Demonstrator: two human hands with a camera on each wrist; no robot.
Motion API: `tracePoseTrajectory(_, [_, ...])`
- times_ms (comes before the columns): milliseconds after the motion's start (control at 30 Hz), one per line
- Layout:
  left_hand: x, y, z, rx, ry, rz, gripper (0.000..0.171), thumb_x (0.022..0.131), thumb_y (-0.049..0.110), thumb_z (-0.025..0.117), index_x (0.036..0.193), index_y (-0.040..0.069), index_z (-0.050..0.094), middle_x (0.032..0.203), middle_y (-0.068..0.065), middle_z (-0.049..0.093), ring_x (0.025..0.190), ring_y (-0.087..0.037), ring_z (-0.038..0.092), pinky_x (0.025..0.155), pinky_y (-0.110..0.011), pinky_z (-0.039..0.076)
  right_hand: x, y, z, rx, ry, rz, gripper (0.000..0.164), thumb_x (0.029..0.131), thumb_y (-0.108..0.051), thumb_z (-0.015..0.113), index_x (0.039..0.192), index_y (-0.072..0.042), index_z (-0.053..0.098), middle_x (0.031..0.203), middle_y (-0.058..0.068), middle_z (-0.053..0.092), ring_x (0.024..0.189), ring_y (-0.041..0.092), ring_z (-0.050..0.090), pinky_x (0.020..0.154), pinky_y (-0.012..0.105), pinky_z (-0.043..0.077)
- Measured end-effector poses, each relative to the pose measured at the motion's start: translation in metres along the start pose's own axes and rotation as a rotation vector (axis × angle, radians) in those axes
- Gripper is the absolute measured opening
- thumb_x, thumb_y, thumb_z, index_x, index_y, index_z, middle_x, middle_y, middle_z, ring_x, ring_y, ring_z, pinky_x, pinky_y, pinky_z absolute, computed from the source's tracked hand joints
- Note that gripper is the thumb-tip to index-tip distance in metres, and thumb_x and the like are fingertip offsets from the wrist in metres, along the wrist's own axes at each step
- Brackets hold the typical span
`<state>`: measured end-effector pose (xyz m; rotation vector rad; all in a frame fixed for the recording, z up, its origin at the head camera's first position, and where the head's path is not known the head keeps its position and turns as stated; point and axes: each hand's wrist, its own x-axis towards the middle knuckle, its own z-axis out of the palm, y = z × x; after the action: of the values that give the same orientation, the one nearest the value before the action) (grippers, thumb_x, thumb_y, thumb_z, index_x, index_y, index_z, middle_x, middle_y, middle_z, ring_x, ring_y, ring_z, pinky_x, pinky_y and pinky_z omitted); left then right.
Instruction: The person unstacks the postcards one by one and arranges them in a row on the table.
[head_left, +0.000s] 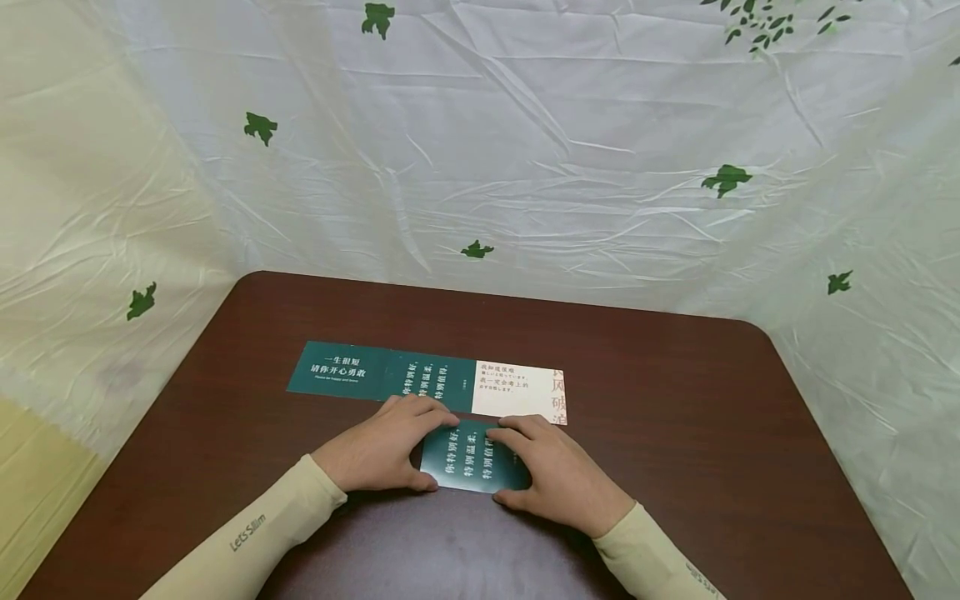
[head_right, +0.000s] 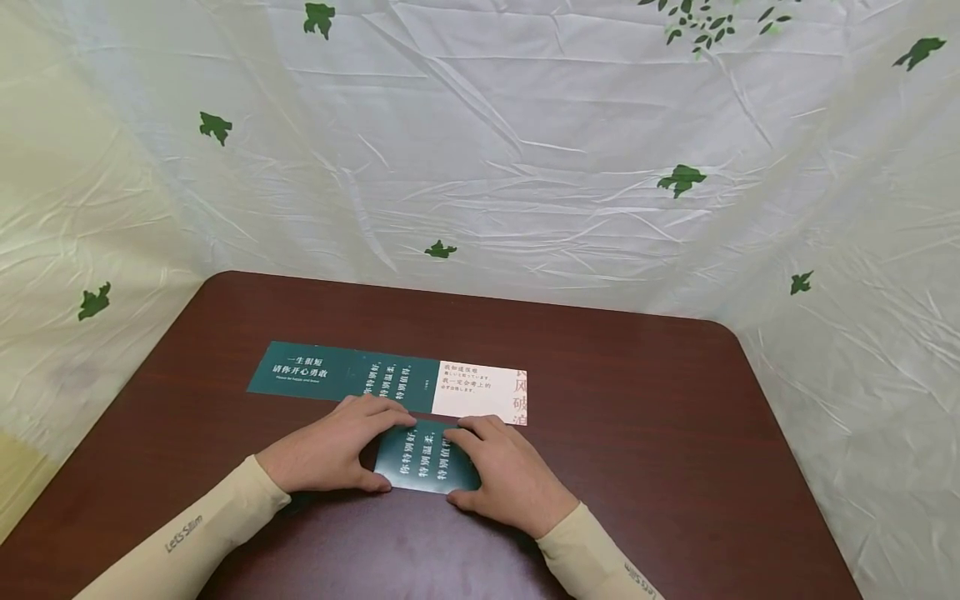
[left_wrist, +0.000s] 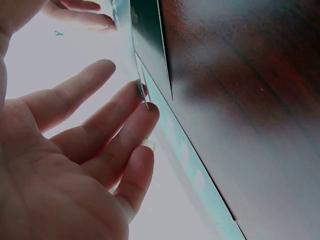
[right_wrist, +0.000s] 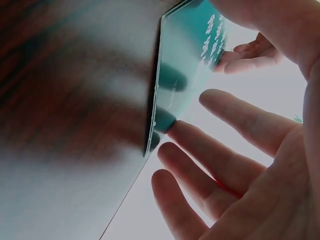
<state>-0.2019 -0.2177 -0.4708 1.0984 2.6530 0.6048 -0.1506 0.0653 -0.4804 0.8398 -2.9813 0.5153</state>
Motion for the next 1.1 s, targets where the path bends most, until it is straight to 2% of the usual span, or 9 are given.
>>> tracePoseTrajectory(267, [0.001,0.003,-0.004,-0.046,0.012,-0.007,0.076,0.083,0.039,0.092,0.148,0.015,0.062,0.149,-0.001,0.061,0.144,-0.026,0.052,0.124,-0.053,0.038,0.0,0.004,-0.003,-0.001,0.025,0.004,0.082,0.077,-0.043,0.098,0.147,-0.014,0.065,0.147,0.004,0.063,0.134,0.024,0.061,0.111,0.043,0.056])
tracePoseTrajectory(433, [0.018,0.011,-0.009,-0.032,0.007,-0.003,0.076,0.085,0.042,0.091,0.151,0.015,0.061,0.152,-0.002,0.06,0.145,-0.026,0.051,0.128,-0.055,0.035,-0.001,0.015,-0.015,0.024,0.002,0.067,0.082,0.079,-0.038,0.097,0.15,-0.016,0.063,0.152,0.005,0.061,0.139,0.027,0.058,0.113,0.045,0.056])
tracePoseTrajectory(600, [0.059,0.026,-0.013,0.016,-0.014,0.005,0.08,0.087,0.046,0.09,0.154,0.016,0.058,0.155,-0.004,0.058,0.144,-0.026,0.052,0.127,-0.05,0.037,-0.005,0.045,-0.033,0.07,-0.004,0.151,0.082,0.081,-0.03,0.096,0.153,-0.015,0.06,0.159,0.009,0.056,0.147,0.033,0.05,0.114,0.051,0.055])
tracePoseTrajectory(733, [0.111,0.044,-0.009,0.074,-0.031,0.031,0.082,0.087,0.048,0.089,0.156,0.017,0.057,0.154,-0.004,0.058,0.141,-0.024,0.053,0.124,-0.045,0.038,-0.013,0.087,-0.051,0.09,-0.008,0.203,0.08,0.084,-0.023,0.094,0.154,-0.011,0.058,0.162,0.014,0.053,0.149,0.039,0.045,0.111,0.056,0.055])
tracePoseTrajectory(900, [0.166,0.065,0.001,0.126,-0.002,0.03,0.083,0.088,0.051,0.087,0.157,0.017,0.056,0.154,-0.002,0.06,0.14,-0.022,0.055,0.125,-0.045,0.038,-0.018,0.136,-0.069,0.102,-0.018,0.255,0.077,0.086,-0.017,0.089,0.155,-0.009,0.057,0.164,0.015,0.049,0.149,0.04,0.04,0.108,0.057,0.057])
tracePoseTrajectory(1000, [0.191,0.075,0.009,0.126,-0.001,0.023,0.083,0.088,0.051,0.086,0.158,0.017,0.055,0.153,-0.002,0.06,0.139,-0.022,0.055,0.125,-0.045,0.038,-0.021,0.159,-0.077,0.109,-0.037,0.276,0.076,0.088,-0.015,0.088,0.156,-0.008,0.055,0.166,0.016,0.047,0.15,0.042,0.037,0.107,0.058,0.057])
tracePoseTrajectory(1100, [0.209,0.082,0.016,0.118,-0.011,0.011,0.082,0.089,0.051,0.085,0.158,0.017,0.055,0.154,-0.002,0.06,0.14,-0.021,0.055,0.126,-0.043,0.038,-0.025,0.177,-0.083,0.121,-0.053,0.287,0.076,0.088,-0.014,0.088,0.157,-0.009,0.055,0.166,0.018,0.046,0.149,0.043,0.037,0.107,0.059,0.057])
